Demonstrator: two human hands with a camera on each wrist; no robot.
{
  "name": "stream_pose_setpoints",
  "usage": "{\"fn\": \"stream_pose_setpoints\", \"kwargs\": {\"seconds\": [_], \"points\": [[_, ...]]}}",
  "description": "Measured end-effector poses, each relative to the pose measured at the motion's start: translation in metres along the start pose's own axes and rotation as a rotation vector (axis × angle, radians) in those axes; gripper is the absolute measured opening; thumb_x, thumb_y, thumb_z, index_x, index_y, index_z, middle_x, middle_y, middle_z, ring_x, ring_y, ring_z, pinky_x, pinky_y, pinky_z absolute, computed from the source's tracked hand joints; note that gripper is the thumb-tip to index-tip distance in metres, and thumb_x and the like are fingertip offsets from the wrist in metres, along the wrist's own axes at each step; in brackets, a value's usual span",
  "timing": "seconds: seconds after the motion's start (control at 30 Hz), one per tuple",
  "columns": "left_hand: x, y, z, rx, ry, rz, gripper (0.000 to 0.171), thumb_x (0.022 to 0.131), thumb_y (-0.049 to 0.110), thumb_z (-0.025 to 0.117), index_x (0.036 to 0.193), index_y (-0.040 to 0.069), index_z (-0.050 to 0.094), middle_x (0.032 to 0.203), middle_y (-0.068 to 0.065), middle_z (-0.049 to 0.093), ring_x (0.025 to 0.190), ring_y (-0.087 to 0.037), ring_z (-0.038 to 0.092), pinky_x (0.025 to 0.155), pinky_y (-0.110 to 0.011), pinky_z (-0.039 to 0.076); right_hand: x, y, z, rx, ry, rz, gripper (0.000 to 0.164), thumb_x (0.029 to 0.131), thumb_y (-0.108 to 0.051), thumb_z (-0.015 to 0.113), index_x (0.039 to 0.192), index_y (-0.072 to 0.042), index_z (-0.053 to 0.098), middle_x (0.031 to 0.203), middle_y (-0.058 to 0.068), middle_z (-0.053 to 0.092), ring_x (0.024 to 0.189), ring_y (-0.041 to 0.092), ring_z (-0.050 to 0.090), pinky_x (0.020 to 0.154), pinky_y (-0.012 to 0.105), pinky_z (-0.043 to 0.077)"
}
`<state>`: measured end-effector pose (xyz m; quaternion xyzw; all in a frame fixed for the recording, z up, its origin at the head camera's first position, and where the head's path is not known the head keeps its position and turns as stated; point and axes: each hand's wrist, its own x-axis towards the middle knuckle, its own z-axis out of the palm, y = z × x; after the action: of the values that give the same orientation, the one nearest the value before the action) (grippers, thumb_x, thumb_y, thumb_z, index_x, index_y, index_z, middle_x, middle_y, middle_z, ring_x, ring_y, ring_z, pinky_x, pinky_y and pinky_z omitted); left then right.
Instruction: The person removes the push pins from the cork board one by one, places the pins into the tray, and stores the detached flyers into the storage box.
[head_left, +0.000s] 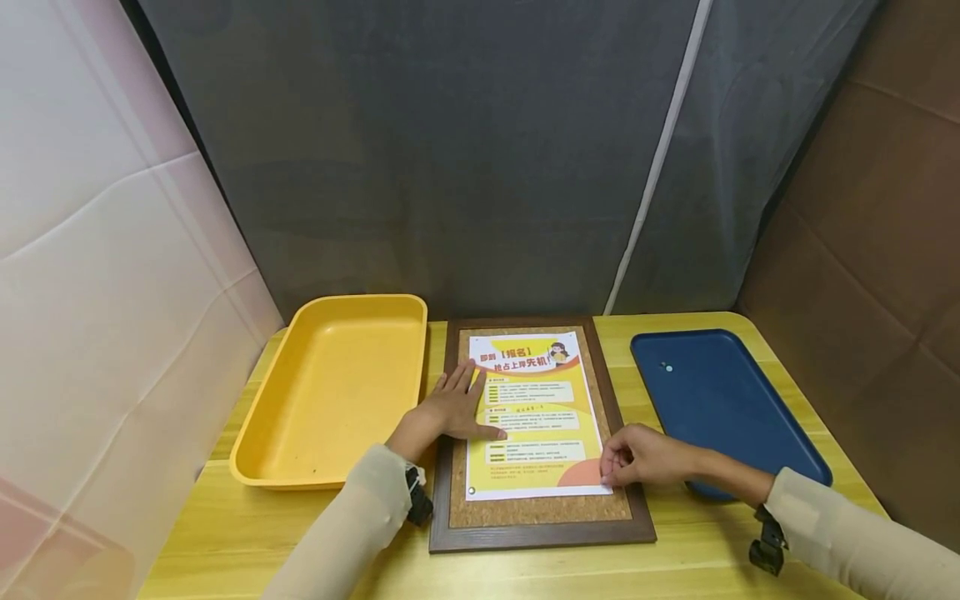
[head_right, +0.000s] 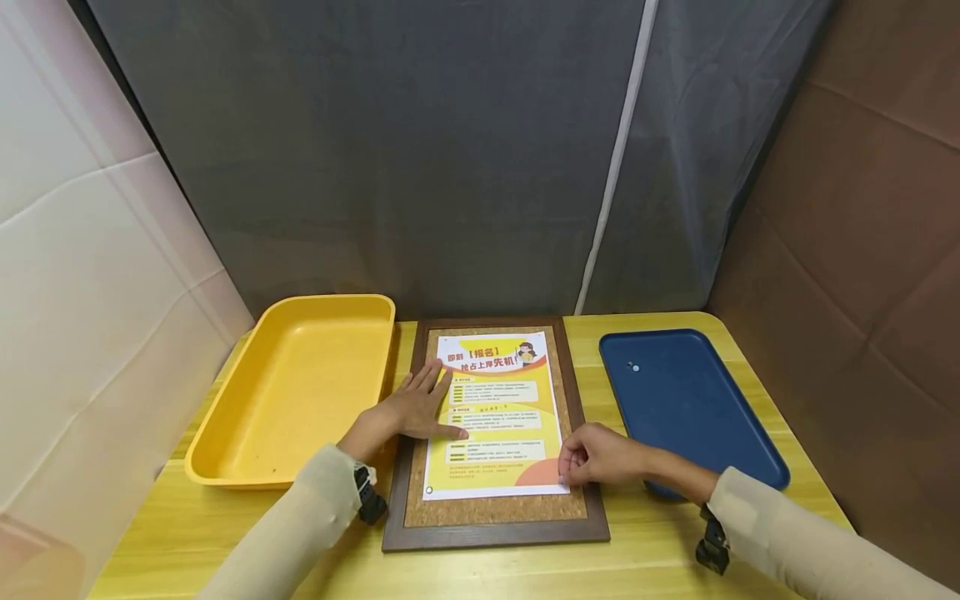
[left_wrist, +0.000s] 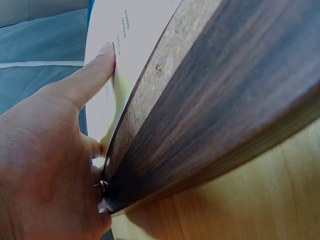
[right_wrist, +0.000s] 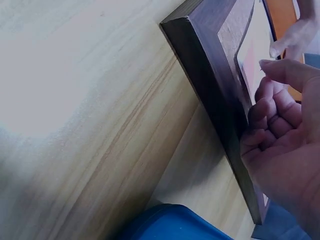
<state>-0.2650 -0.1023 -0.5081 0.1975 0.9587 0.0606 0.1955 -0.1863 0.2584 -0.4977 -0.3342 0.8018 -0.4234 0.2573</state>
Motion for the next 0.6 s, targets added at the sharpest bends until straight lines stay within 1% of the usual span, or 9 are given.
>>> {"fn": "stream_pose_setpoints", "kwargs": {"seconds": [0.07,0.17,0.2,0.3,0.43,0.6], "points": [[0.001,0.0,0.002,0.001,0.003,0.0,0.127,0.086,0.08,0.065,0.171,0.01,0.002,0.177,-0.015,-0.011,0.164,-0.033,-0.009,0.131,-0.057,0.001,0.0,0.0,-0.001,0.021,0.013,-0.011,0.006,0.095,-0.01,0.079,0.091,-0.006,0.077,0.077,0.002,0.071,0.066,0.0,0.053,0.06,0.017,0.044],[0.003,-0.001,0.004,0.003,0.003,-0.002,0.127,0.086,0.081,0.064,0.171,0.01,0.001,0.177,-0.015,-0.011,0.164,-0.033,-0.009,0.131,-0.057,0.001,-0.001,0.001,-0.002,0.035,0.043,-0.031,0.007,0.096,-0.009,0.077,0.092,-0.003,0.077,0.081,0.008,0.074,0.068,0.001,0.053,0.061,0.017,0.044],[0.004,-0.002,0.004,0.005,0.003,-0.003,0.127,0.086,0.081,0.064,0.171,0.01,0.0,0.177,-0.015,-0.012,0.164,-0.033,-0.009,0.131,-0.057,0.001,-0.001,0.001,-0.002,0.032,0.056,-0.041,0.008,0.096,-0.009,0.077,0.092,-0.003,0.077,0.081,0.008,0.073,0.068,0.0,0.052,0.061,0.017,0.044],[0.004,-0.002,0.004,0.008,-0.005,-0.001,0.127,0.087,0.082,0.063,0.171,0.01,-0.001,0.176,-0.015,-0.012,0.164,-0.033,-0.009,0.131,-0.057,0.001,-0.001,0.005,-0.003,0.019,0.097,-0.055,0.007,0.097,-0.008,0.077,0.09,-0.005,0.076,0.08,0.002,0.072,0.069,0.0,0.052,0.061,0.017,0.044],[0.0,0.001,0.001,0.003,-0.007,0.004,0.126,0.088,0.08,0.063,0.171,0.009,0.001,0.177,-0.016,-0.011,0.164,-0.034,-0.009,0.131,-0.057,0.0,0.0,0.007,-0.008,0.008,0.16,-0.062,0.007,0.096,-0.006,0.077,0.09,-0.007,0.075,0.078,-0.004,0.067,0.069,0.001,0.052,0.061,0.018,0.045],[-0.012,0.008,-0.01,-0.01,-0.005,0.007,0.124,0.088,0.079,0.063,0.171,0.006,0.005,0.177,-0.018,-0.008,0.164,-0.035,-0.007,0.131,-0.056,0.002,0.001,0.007,-0.015,0.012,0.219,-0.07,0.006,0.094,-0.003,0.078,0.09,-0.006,0.075,0.077,-0.004,0.065,0.07,0.002,0.053,0.062,0.019,0.046]]}}
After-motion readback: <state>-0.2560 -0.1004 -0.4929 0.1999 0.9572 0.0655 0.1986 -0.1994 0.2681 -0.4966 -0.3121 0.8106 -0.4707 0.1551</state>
